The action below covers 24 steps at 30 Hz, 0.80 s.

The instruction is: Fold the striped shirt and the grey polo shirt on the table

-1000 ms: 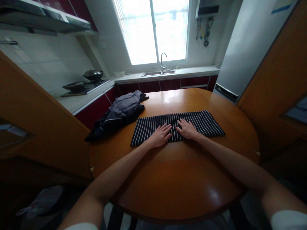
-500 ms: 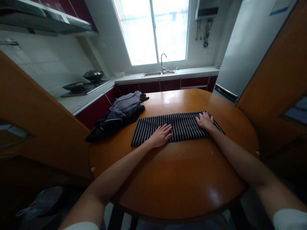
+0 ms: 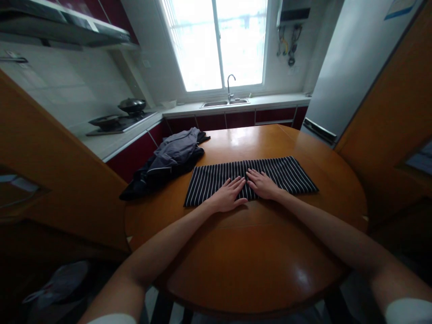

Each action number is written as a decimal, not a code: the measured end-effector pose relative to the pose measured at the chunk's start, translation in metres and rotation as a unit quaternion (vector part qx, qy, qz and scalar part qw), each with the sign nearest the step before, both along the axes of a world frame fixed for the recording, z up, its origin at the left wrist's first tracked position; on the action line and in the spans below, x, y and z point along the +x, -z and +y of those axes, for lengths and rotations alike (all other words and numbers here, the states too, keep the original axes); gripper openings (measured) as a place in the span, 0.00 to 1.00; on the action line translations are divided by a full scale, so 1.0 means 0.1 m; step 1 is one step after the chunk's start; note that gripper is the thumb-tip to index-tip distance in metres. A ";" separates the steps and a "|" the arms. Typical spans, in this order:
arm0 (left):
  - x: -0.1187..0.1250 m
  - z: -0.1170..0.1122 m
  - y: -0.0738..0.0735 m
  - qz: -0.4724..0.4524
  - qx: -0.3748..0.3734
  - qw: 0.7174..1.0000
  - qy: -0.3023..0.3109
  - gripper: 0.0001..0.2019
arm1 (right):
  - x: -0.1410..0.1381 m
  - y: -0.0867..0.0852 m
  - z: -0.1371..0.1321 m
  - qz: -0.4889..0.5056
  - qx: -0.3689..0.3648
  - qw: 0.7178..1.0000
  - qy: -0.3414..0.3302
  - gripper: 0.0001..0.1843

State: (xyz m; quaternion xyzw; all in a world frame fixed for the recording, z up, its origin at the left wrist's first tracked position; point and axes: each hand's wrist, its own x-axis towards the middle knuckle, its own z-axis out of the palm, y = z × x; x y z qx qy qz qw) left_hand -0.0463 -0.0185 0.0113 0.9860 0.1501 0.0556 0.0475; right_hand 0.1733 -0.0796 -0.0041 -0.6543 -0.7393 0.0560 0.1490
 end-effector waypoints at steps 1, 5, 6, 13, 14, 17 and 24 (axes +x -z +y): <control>0.00 0.00 0.00 0.002 -0.003 1.000 -0.003 0.41 | 0.01 0.00 0.00 -0.002 -0.006 1.000 0.008 0.33; 0.01 0.00 -0.01 0.000 -0.008 1.000 -0.005 0.42 | 0.05 -0.03 0.00 -0.011 -0.020 0.999 0.030 0.34; 0.00 0.00 -0.01 -0.002 -0.009 1.000 -0.005 0.44 | 0.05 -0.03 0.00 -0.012 -0.019 0.999 0.033 0.34; -0.01 -0.05 -0.05 -0.012 0.012 1.000 0.020 0.43 | 0.11 0.04 -0.10 -0.020 0.004 0.998 0.061 0.35; -0.01 -0.07 -0.05 -0.013 0.022 0.999 0.032 0.41 | 0.14 0.05 -0.14 -0.021 0.008 0.998 0.056 0.35; 0.03 -0.13 -0.05 -0.007 0.049 0.997 0.067 0.32 | 0.25 0.04 -0.31 -0.024 0.017 1.000 0.010 0.36; 0.01 -0.21 -0.14 -0.020 0.061 0.996 0.060 0.31 | 0.61 -0.01 -0.71 -0.046 0.005 0.999 -0.006 0.40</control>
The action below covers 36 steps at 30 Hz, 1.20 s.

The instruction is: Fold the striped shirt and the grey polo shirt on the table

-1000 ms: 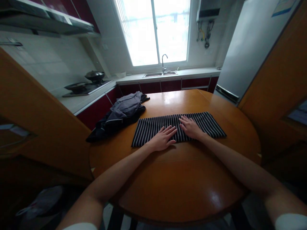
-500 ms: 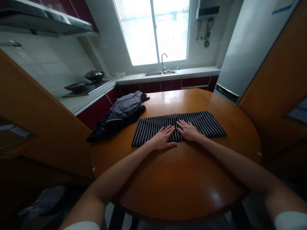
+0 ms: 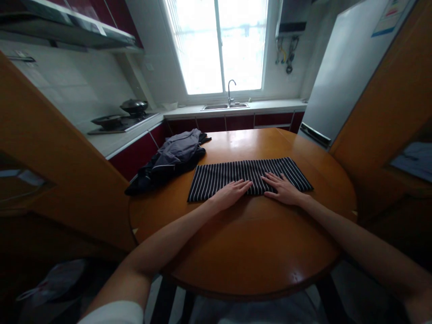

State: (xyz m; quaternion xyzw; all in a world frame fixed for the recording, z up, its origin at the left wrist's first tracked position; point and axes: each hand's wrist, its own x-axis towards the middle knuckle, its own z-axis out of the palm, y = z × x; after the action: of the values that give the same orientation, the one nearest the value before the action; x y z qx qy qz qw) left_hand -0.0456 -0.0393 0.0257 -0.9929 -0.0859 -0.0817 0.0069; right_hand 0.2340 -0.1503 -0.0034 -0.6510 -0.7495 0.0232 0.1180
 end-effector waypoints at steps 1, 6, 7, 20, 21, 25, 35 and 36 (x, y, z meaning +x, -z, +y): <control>-0.05 0.01 -0.02 -0.003 -0.005 1.000 -0.011 0.32 | 0.07 0.00 -0.05 -0.006 0.002 1.000 0.008 0.39; -0.55 0.20 -0.03 -0.035 -0.028 0.996 -0.076 0.34 | 0.51 0.00 -0.28 -0.038 0.047 0.998 0.003 0.32; -0.69 0.26 -0.01 -0.045 -0.032 0.994 -0.094 0.35 | 0.61 0.00 -0.33 -0.048 0.060 0.997 0.006 0.32; -1.73 0.68 0.13 -0.141 -0.081 0.972 -0.169 0.24 | 1.23 0.04 -0.62 -0.051 0.129 0.989 0.044 0.25; -1.72 0.68 0.11 -0.144 -0.087 0.971 -0.168 0.24 | 1.23 0.03 -0.62 -0.043 0.138 0.989 0.040 0.25; -1.67 0.67 -0.08 -0.179 -0.140 0.953 -0.199 0.22 | 1.18 -0.16 -0.63 0.030 0.149 0.988 0.034 0.23; -1.63 0.51 -1.15 -0.318 -0.151 0.886 -0.302 0.18 | 1.25 -1.03 -0.61 0.329 0.232 0.896 0.188 0.09; -1.64 0.49 -1.26 -0.338 -0.153 0.875 -0.312 0.18 | 1.27 -1.12 -0.63 0.344 0.247 0.881 0.210 0.09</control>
State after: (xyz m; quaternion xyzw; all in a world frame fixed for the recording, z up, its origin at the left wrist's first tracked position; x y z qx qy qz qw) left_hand -0.2099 0.0094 0.1516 -0.8155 -0.3994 -0.3914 -0.1495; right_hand 0.3609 -0.2134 0.1085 -0.6938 -0.4886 0.0344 0.5279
